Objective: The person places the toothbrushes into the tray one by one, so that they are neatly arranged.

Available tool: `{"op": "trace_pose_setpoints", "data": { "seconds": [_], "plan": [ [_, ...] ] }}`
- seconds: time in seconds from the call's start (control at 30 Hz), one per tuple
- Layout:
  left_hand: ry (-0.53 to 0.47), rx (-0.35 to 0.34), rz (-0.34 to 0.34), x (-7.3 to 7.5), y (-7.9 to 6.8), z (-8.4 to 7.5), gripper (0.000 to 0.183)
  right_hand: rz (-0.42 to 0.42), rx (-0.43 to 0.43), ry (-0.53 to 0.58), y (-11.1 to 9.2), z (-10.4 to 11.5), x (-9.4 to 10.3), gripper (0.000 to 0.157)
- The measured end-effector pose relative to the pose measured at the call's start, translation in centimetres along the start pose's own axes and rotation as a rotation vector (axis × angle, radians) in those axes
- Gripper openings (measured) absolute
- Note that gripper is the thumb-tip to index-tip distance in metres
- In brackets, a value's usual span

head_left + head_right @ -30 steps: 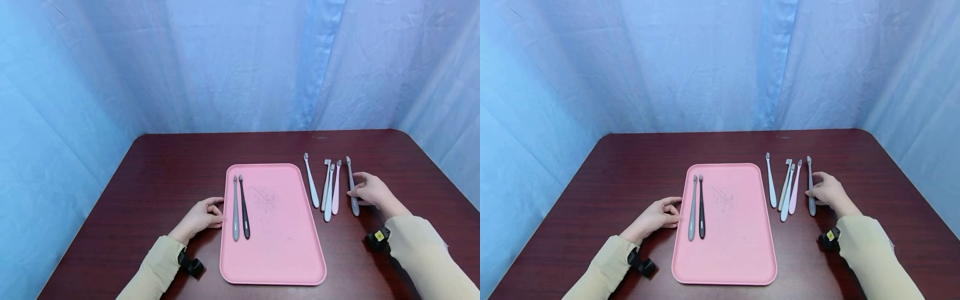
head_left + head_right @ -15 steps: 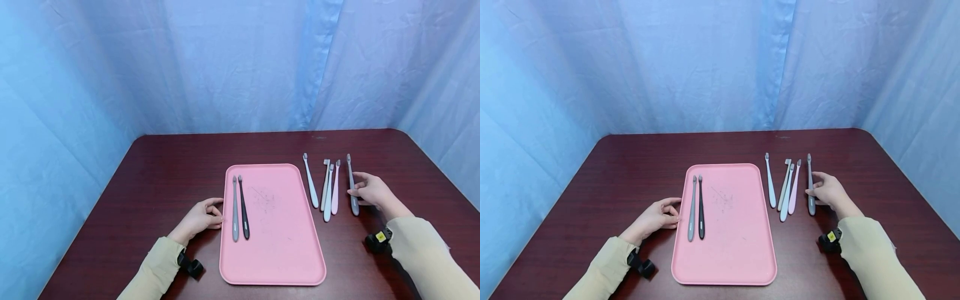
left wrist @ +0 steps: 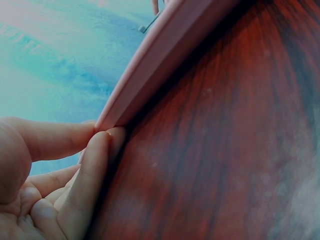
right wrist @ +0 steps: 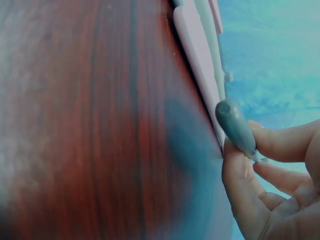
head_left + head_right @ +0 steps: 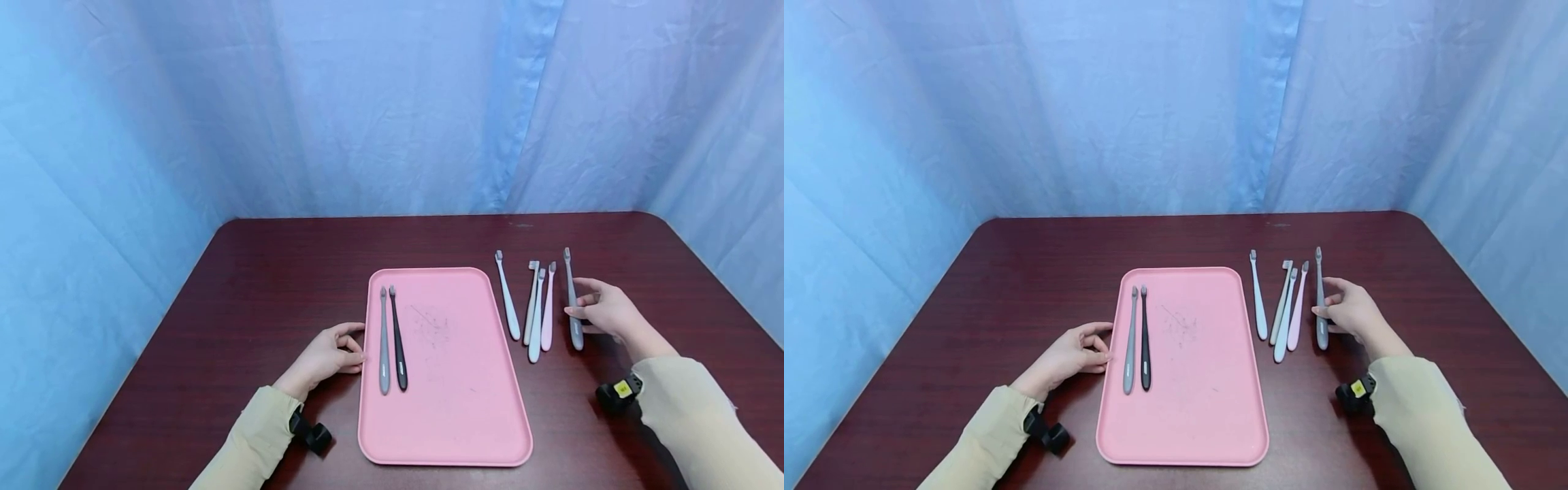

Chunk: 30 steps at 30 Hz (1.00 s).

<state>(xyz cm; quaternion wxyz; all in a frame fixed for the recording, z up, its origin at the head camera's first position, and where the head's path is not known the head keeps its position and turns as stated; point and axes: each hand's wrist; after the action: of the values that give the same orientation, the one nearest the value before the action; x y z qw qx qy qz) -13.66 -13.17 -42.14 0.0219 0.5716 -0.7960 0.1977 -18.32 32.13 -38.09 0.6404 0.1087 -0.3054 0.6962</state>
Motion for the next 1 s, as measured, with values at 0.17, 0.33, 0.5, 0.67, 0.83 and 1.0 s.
{"op": "trace_pose_setpoints", "data": {
  "seconds": [0.17, 0.33, 0.5, 0.67, 0.83, 1.0],
  "plan": [
    [-0.008, -0.007, 0.006, 0.0, 0.0, 0.1, 0.059, -0.011, 0.003, -0.006, 0.0, 0.1, -0.3, 0.072],
    [-0.008, -0.01, 0.004, 0.0, 0.1, 0.1, 0.059, 0.0, 0.022, 0.001, 0.0, 0.4, -0.4, 0.075],
    [-0.006, -0.007, 0.003, 0.0, 0.1, 0.1, 0.059, 0.0, 0.013, 0.02, 0.2, 0.5, -0.6, 0.077],
    [-0.001, -0.001, 0.0, 0.0, 0.0, 0.0, 0.059, 0.0, 0.012, 0.041, 0.7, -0.2, -0.6, 0.078],
    [0.006, 0.002, 0.0, 0.1, 0.0, 0.0, 0.058, 0.008, 0.029, 0.055, 1.1, -0.5, -0.8, 0.079],
    [-0.003, -0.002, 0.006, 0.1, 0.1, 0.0, 0.059, 0.012, 0.042, 0.054, 1.2, -0.3, -1.0, 0.078]
  ]
}}
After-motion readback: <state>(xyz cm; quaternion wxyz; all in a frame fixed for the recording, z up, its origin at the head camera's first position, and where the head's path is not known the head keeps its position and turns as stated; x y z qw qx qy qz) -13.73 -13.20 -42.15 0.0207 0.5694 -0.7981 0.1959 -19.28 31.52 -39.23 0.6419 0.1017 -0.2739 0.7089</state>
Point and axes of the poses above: each hand's wrist, its own y-axis towards the middle knuckle, its own x-axis out of the back of the hand, z = x × y, and after that the axes turned 6 degrees about y, right-handed
